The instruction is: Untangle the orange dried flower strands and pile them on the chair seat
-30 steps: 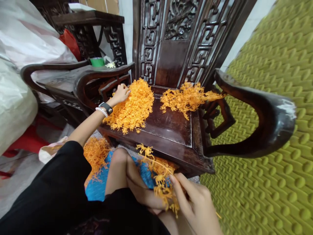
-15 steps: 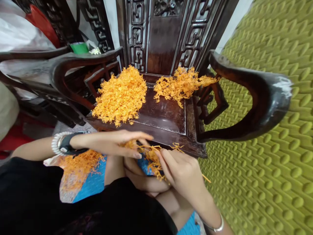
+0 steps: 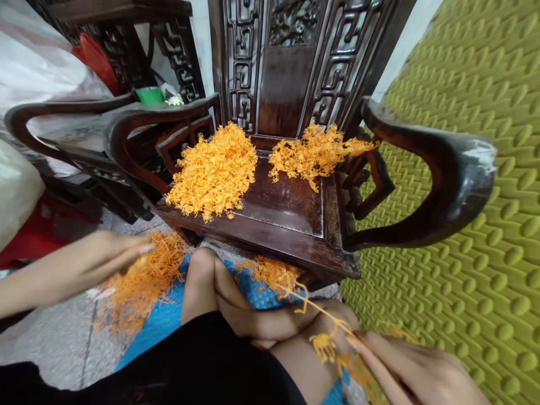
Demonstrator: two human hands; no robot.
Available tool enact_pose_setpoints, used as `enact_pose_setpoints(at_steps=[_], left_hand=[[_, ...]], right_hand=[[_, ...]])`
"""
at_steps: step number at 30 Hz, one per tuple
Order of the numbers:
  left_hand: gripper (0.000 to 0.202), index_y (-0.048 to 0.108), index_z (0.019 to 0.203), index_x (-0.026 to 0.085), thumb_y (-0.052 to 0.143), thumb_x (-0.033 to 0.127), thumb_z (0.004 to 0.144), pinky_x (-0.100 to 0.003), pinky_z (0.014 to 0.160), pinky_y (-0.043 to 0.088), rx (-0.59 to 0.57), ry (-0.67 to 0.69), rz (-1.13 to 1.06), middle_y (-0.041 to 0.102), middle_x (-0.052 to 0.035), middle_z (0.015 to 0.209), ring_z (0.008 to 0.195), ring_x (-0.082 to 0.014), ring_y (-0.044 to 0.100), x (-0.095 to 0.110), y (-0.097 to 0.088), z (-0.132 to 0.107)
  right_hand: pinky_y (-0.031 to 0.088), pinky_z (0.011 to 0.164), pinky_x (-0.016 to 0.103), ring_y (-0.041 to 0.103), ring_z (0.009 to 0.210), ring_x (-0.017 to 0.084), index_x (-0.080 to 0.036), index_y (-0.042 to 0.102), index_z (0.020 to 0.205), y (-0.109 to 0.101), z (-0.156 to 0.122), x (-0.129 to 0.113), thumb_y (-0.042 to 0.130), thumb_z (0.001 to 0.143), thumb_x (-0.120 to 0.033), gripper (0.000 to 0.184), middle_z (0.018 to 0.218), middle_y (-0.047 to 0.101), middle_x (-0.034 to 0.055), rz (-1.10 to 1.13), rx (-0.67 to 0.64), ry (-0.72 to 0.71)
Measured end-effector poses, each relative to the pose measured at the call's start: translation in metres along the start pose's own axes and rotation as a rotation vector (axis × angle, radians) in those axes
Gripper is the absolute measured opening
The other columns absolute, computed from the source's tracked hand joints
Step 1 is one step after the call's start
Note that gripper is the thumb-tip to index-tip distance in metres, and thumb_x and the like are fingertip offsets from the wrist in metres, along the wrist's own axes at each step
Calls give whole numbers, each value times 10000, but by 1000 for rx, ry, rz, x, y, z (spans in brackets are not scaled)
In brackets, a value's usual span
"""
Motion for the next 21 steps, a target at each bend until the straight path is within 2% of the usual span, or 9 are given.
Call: enact_pose_setpoints(at_steps=[3, 5, 6, 9, 12, 15, 17, 19, 21], left_hand=[[437, 447, 677, 223, 272, 499, 966, -320, 574, 333, 346, -80, 215, 490, -8, 596, 541, -161, 456, -20, -21, 48], [431, 498, 731, 221, 254, 490, 963, -333, 603, 318, 597, -105, 359, 539, -36, 679, 612, -186, 487, -37, -33, 96], [423, 547, 819, 213, 251, 478, 963, -338, 634, 332, 676, -119, 373, 587, -58, 771, 699, -206, 530, -47, -39, 120], [456, 598, 1005, 223, 235, 494, 951, -360, 773, 372, 760, -119, 317, 643, -84, 1006, 1047, -244, 532, -81, -55, 185], [535, 597, 1098, 187, 317, 588, 882, -388, 987, 309, 686, -93, 234, 595, -53, 1247, 1251, -221, 408, -117, -60, 225], [766, 571, 1179, 59, 294, 683, 833, -437, 1055, 249, 589, -111, 176, 553, -132, 1339, 1307, -258, 378, -144, -52, 243], [897, 495, 1299, 19, 216, 731, 831, -457, 1059, 242, 642, -153, 138, 507, -184, 1391, 1390, -303, 285, -147, -46, 244], [984, 307, 1446, 14, 188, 769, 827, -494, 1094, 184, 770, -149, 101, 302, -195, 1534, 1459, -340, 101, -133, -43, 235], [1008, 153, 1513, 59, 198, 794, 824, -501, 1137, 128, 887, -30, 57, 77, -152, 1606, 1473, -339, -5, -99, -39, 216]], right_hand=[[484, 460, 247, 673, 508, 159, -249, 676, 936, 9, 16, 7, 481, 961, -277, 199, 724, 736, 38, -13, -144, -126], [452, 449, 245, 637, 465, 143, -214, 660, 859, 22, 31, 5, 479, 961, -283, 219, 676, 713, 26, 0, -166, -71], [436, 454, 243, 612, 449, 134, -201, 652, 823, 29, 38, 4, 470, 964, -283, 244, 638, 689, 17, 10, -156, -15], [394, 475, 228, 533, 442, 103, -178, 630, 769, 48, 53, 1, 460, 972, -299, 292, 555, 591, -16, 72, -143, 131], [350, 483, 219, 452, 466, 89, -168, 589, 721, 60, 62, 8, 445, 981, -329, 338, 541, 500, -35, 137, -136, 231], [333, 502, 215, 424, 501, 87, -162, 572, 724, 66, 68, 18, 429, 987, -348, 352, 571, 480, -36, 186, -140, 275], [326, 507, 215, 418, 516, 87, -159, 576, 741, 67, 73, 21, 425, 989, -358, 352, 592, 487, -33, 208, -140, 277], [312, 501, 218, 395, 514, 86, -161, 585, 752, 67, 78, 18, 432, 988, -362, 346, 588, 475, -37, 219, -150, 251], [314, 502, 220, 390, 508, 86, -165, 601, 769, 67, 84, 10, 441, 988, -349, 327, 580, 478, -39, 230, -169, 199]])
Point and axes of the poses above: each hand's wrist, its own z-axis towards the middle knuckle, its own y-axis out of the palm, x = y × z, the point moved 1 cm from there along z, towards the middle knuckle
